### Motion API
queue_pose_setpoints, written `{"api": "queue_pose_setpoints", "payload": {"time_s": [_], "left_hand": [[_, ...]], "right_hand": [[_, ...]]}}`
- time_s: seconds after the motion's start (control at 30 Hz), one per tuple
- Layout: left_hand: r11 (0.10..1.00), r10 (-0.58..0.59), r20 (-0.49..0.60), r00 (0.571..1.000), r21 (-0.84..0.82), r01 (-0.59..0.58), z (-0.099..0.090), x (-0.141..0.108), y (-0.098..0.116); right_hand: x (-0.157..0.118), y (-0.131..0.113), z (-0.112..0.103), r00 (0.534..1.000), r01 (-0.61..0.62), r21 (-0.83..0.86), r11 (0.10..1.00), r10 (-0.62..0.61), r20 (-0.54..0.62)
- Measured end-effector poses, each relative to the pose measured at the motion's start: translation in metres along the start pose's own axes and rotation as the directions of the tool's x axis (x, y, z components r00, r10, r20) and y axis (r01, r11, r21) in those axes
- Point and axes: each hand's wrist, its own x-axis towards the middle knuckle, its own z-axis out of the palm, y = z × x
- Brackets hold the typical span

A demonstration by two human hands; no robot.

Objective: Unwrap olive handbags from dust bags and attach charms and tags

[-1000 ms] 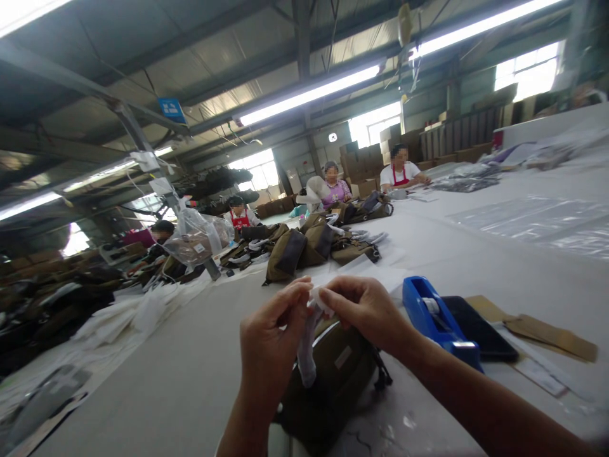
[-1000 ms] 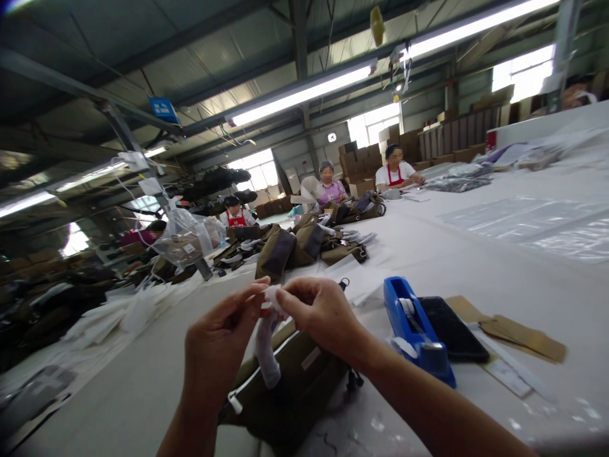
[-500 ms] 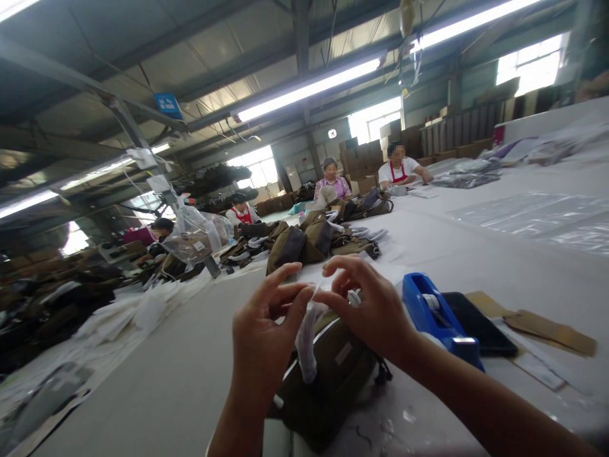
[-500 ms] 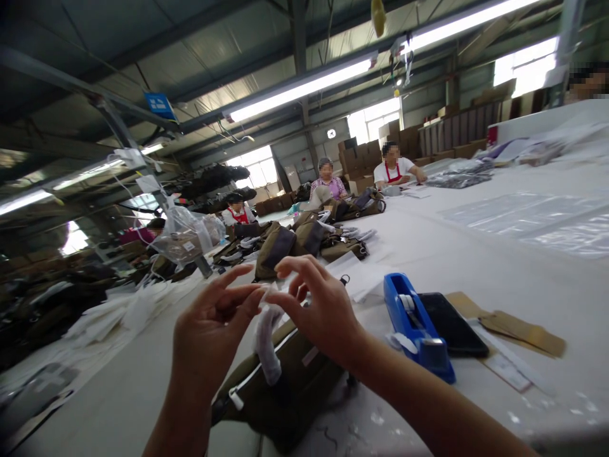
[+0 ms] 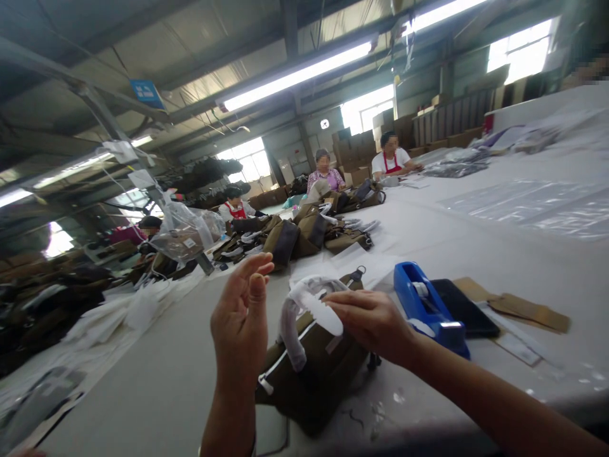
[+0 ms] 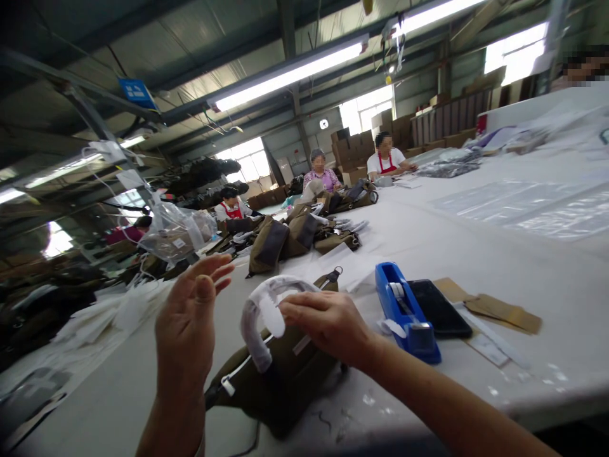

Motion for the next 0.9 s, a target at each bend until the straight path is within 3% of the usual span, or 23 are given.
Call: {"api": "queue_pose_setpoints", "payload": {"time_s": [0.07, 0.17, 0.23, 0.3, 0.4, 0.47, 0.5, 0.57, 0.7, 0.8, 0.9], "left_hand": [[0.968, -0.025, 0.161, 0.987, 0.252, -0.016, 0.001, -0.004, -0.006], [0.896, -0.094, 0.37, 0.924, 0.437, -0.083, 0.008, -0.011, -0.012], [0.866, -0.01, 0.374, 0.927, 0.467, -0.179, 0.014, -0.014, -0.016], [0.813, 0.175, 0.316, 0.932, 0.487, -0.318, 0.02, -0.015, -0.022], [0.7, 0.461, 0.255, 0.85, 0.484, -0.525, 0.028, -0.014, -0.037], [0.666, 0.557, 0.218, 0.801, 0.459, -0.588, 0.033, -0.013, -0.048], [0.667, 0.568, 0.2, 0.798, 0.455, -0.589, 0.036, -0.012, -0.054], [0.696, 0.522, 0.165, 0.837, 0.485, -0.53, 0.04, -0.01, -0.062], [0.722, 0.396, 0.117, 0.911, 0.573, -0.388, 0.042, -0.015, -0.061], [0.702, 0.427, 0.082, 0.901, 0.598, -0.387, 0.039, -0.034, -0.05], [0.685, 0.521, 0.043, 0.853, 0.575, -0.448, 0.036, -0.066, -0.043]], "right_hand": [[-0.013, 0.002, -0.009, 0.978, -0.175, 0.03, 0.984, 0.177, -0.108], [-0.033, 0.009, -0.028, 0.885, -0.429, -0.018, 0.903, 0.417, -0.209], [-0.048, 0.016, -0.042, 0.821, -0.555, -0.092, 0.827, 0.526, -0.22], [-0.066, 0.021, -0.053, 0.782, -0.623, -0.177, 0.762, 0.596, -0.182], [-0.099, 0.025, -0.059, 0.737, -0.651, -0.283, 0.704, 0.676, -0.015], [-0.122, 0.024, -0.055, 0.698, -0.634, -0.35, 0.69, 0.705, 0.126], [-0.132, 0.024, -0.052, 0.676, -0.615, -0.39, 0.685, 0.713, 0.187], [-0.149, 0.022, -0.043, 0.638, -0.572, -0.465, 0.676, 0.722, 0.266], [-0.165, 0.021, -0.032, 0.589, -0.551, -0.539, 0.637, 0.755, 0.289], [-0.167, 0.023, -0.031, 0.559, -0.554, -0.562, 0.614, 0.775, 0.295], [-0.166, 0.026, -0.031, 0.539, -0.553, -0.569, 0.609, 0.782, 0.313]]}}
